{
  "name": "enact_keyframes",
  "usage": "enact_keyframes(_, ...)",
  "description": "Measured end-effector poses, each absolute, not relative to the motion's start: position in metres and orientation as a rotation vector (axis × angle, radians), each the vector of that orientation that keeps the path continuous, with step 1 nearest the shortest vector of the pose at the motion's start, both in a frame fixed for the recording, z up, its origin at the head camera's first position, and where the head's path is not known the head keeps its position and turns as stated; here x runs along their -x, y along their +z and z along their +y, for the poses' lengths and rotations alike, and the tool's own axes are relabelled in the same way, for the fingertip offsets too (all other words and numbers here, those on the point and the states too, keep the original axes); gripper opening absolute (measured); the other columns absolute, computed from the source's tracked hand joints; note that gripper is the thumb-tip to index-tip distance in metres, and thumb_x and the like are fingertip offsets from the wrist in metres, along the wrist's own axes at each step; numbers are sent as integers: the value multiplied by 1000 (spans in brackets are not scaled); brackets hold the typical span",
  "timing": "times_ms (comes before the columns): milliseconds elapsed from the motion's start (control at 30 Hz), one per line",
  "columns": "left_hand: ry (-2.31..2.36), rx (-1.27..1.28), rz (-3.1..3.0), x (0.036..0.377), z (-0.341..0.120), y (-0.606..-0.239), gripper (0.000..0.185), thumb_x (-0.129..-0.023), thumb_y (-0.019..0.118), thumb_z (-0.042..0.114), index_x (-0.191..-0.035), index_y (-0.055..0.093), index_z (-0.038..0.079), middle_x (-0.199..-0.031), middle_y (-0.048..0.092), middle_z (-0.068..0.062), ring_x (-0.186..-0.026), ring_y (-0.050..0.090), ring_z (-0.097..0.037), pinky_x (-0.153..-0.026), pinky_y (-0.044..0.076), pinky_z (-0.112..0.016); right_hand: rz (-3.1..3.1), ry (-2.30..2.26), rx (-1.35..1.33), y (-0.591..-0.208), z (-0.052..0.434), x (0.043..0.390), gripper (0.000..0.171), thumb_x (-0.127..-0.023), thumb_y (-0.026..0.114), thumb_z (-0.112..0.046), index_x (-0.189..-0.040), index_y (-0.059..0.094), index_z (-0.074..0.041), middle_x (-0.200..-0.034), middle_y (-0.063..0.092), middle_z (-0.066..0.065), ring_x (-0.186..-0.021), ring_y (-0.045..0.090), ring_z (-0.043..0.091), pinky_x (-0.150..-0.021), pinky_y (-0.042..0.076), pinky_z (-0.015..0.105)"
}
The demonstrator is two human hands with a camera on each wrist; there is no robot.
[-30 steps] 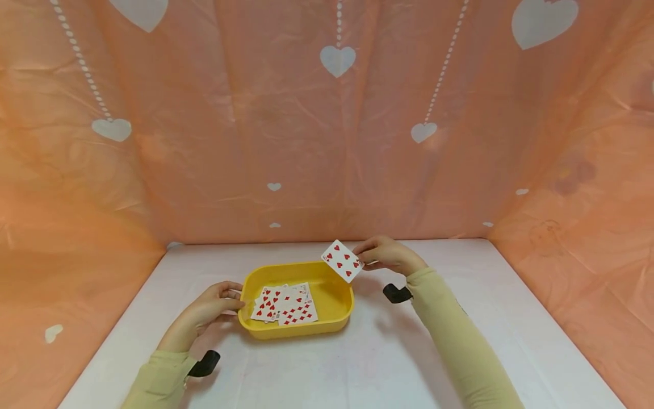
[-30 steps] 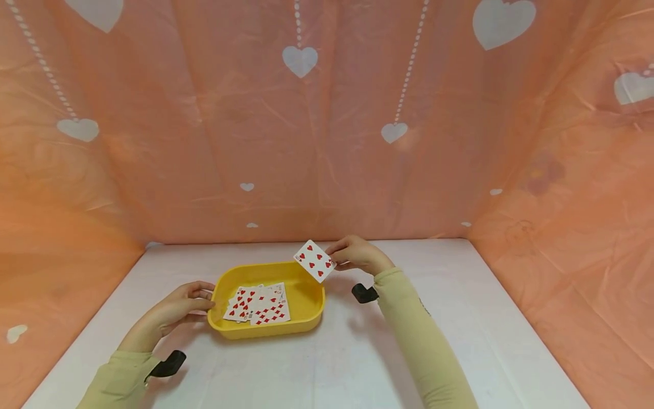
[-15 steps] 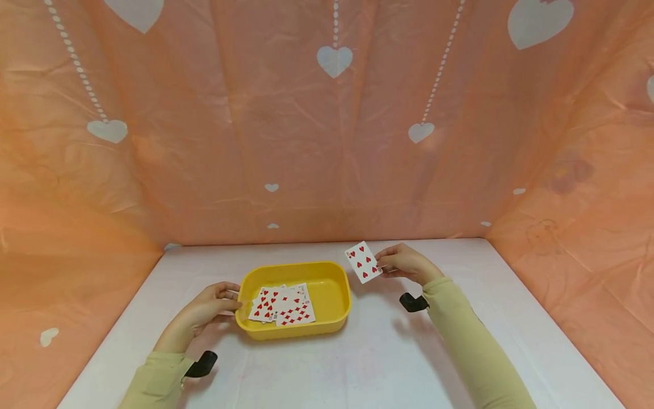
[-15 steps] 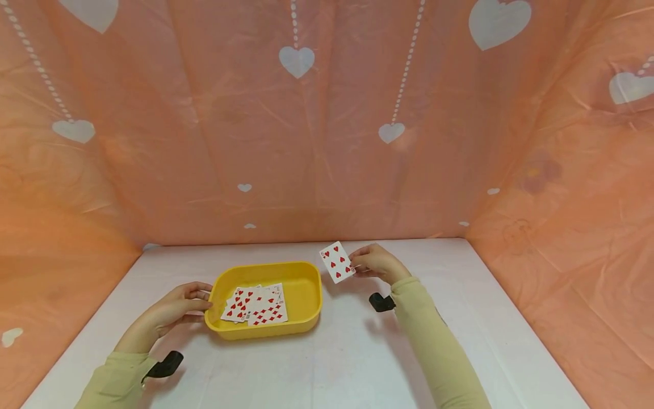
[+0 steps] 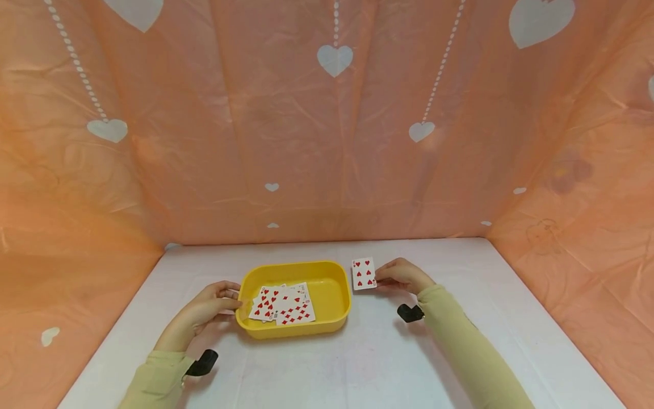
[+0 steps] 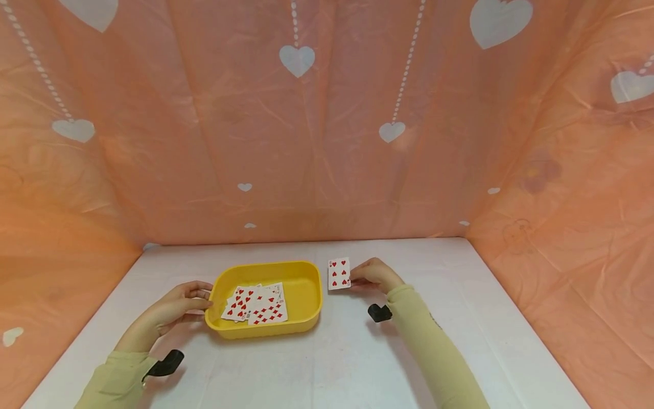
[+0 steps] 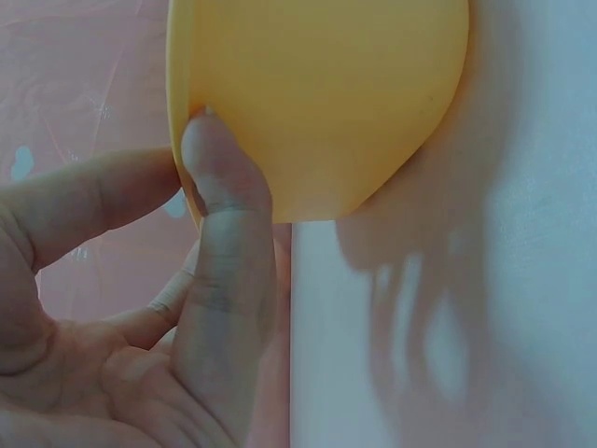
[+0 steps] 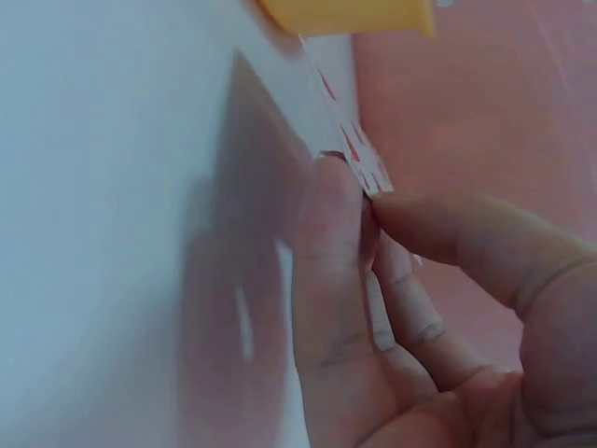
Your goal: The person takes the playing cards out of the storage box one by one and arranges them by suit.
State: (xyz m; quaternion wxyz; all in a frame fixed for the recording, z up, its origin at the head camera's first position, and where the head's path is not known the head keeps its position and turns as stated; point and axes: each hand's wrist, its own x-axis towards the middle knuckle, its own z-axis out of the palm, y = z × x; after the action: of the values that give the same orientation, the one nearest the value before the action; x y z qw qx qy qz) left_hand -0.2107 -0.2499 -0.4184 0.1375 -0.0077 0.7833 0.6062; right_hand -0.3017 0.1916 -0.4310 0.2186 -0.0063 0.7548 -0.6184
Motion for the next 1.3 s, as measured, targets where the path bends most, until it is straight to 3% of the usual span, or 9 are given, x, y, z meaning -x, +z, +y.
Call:
enact_keyframes(567, 1762, 3, 2254, 209, -250, -417, 50, -88, 62, -1, -128, 36, -14, -102, 53, -16, -82, 60, -22, -72, 56, -39, 2220, -1589, -204, -438, 174, 305, 17, -86, 64, 0, -97, 64, 13, -71, 63, 10, -56, 61, 15, -61, 57, 28)
enact_keyframes(967, 1778, 20, 2235, 210, -250, -417, 49, -86, 63, -2, -127, 38, -14, -101, 54, -16, -79, 60, -21, -69, 57, -35, 2405, -1513, -200, -434, 178, 304, 12, -80, 65, 3, -88, 66, 11, -69, 63, 12, -57, 59, 17, -58, 56, 31)
enact_keyframes(1133, 1765, 37, 2242, 211, -250, -418, 49, -87, 63, -2, -127, 38, -14, -100, 54, -15, -79, 60, -21, -69, 57, -34, 2414, -1553, -79, -421, 182, 304, 21, -83, 62, 0, -96, 65, 16, -76, 66, 16, -61, 63, 18, -62, 56, 32)
enact_keyframes(1300, 1750, 51, 2259, 211, -250, -417, 49, -87, 63, -1, -127, 38, -13, -100, 54, -15, -77, 60, -21, -70, 57, -35, 2357, -1633, 69, -396, 176, 305, 28, -89, 58, -5, -106, 61, 16, -95, 66, 25, -78, 68, 26, -75, 56, 38)
